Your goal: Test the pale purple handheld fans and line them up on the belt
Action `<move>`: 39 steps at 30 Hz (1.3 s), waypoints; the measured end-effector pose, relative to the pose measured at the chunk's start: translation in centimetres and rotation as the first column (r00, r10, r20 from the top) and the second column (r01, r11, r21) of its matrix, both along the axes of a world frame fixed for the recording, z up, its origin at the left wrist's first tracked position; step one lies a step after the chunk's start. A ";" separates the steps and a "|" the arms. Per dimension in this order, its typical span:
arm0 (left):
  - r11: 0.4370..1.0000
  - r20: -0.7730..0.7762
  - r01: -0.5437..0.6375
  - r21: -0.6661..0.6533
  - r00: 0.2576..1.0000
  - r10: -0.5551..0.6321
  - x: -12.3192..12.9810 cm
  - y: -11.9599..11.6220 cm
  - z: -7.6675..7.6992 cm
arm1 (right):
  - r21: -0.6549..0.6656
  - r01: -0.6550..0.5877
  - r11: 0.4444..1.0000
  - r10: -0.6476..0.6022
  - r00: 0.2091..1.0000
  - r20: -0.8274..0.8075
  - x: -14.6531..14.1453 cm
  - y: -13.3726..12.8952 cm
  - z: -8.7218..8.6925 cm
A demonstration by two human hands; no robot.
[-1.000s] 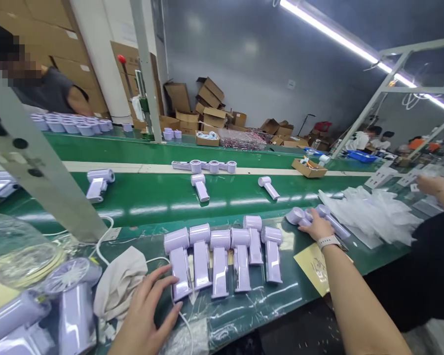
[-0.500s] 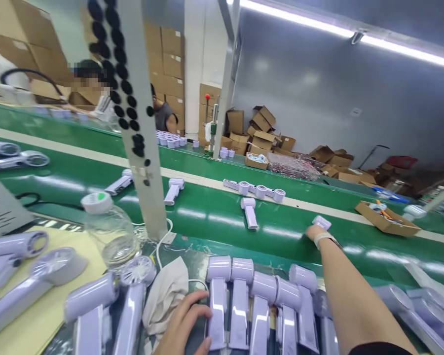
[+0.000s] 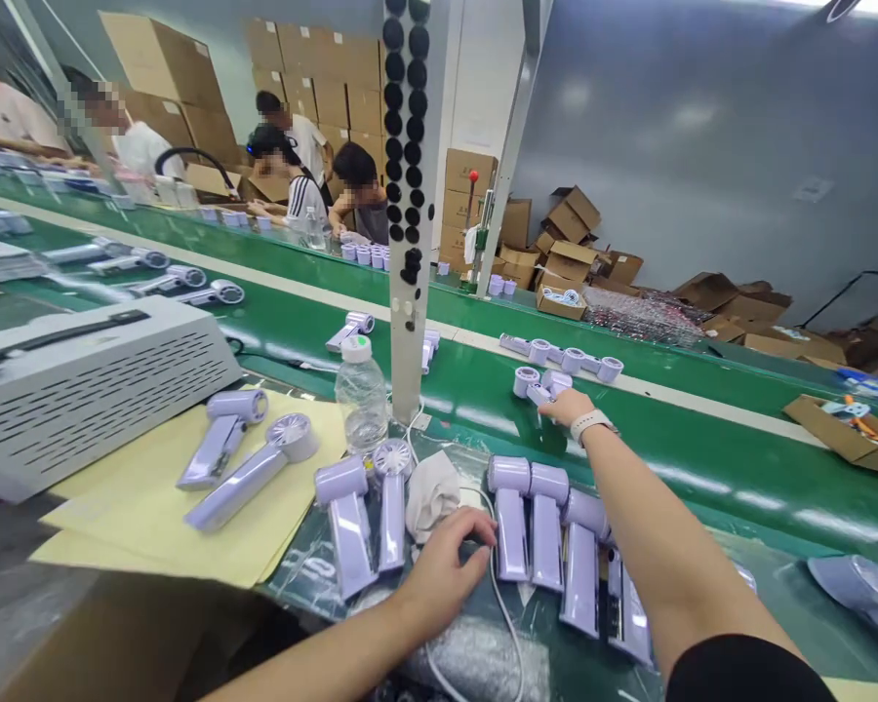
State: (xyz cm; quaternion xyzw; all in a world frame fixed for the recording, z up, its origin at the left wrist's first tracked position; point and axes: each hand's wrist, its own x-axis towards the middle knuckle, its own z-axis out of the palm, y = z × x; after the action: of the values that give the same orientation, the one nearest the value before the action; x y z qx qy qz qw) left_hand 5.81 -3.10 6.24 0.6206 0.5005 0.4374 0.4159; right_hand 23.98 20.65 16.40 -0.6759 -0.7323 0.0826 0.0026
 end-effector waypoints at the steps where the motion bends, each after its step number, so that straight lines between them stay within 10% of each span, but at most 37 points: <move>1: 1.000 -0.002 0.007 0.006 1.000 -0.007 0.0 0.0 0.0 | -0.011 -0.028 1.000 0.028 0.999 -0.021 0.0 -1.3 0.7; 6: 0.998 0.281 0.012 0.064 0.959 -0.030 1.1 -0.2 0.5 | 0.074 -0.265 0.961 0.274 0.948 -0.163 -0.7 -11.5 2.2; 10: 0.999 0.822 -0.031 -0.027 0.568 0.039 2.0 -0.1 3.5 | 0.374 -0.417 0.828 0.519 0.822 -0.232 -1.6 -20.0 0.8; 13: 0.993 0.888 0.014 -0.114 0.450 0.095 0.8 0.0 5.4 | 0.515 -0.425 0.745 0.622 0.722 -0.303 -2.0 -23.4 -0.3; 16: 0.984 0.874 -0.003 -0.177 0.459 0.158 -2.1 0.0 5.8 | 0.280 -0.418 0.864 0.503 0.689 -0.522 -3.3 -24.4 -1.5; 19: 0.984 0.859 -0.112 -0.136 0.482 0.173 -5.0 -0.1 5.7 | -0.022 -0.315 0.949 0.259 0.816 -0.516 -6.3 -24.7 -3.7; 26: 0.987 0.820 -0.157 -0.017 0.563 0.104 -7.0 -0.6 6.1 | -0.173 -0.365 0.915 0.214 0.801 -0.559 -8.6 -24.7 -6.8; 33: 0.991 0.904 -0.048 -0.121 0.407 0.130 -4.5 0.1 5.6 | -0.338 -0.385 0.859 -0.214 0.331 -0.919 -4.8 -25.8 -5.3; 39: 0.993 0.915 -0.096 -0.066 0.391 0.099 -2.3 0.8 6.3 | -0.135 -0.351 0.926 -0.085 0.153 -0.985 -6.0 -27.2 -5.0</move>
State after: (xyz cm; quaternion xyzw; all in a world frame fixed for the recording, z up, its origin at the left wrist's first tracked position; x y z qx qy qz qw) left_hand 3.51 -2.29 12.58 0.2477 0.2259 0.7292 0.5966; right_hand 17.99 -6.51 11.40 -0.3816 -0.5873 0.6210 0.3520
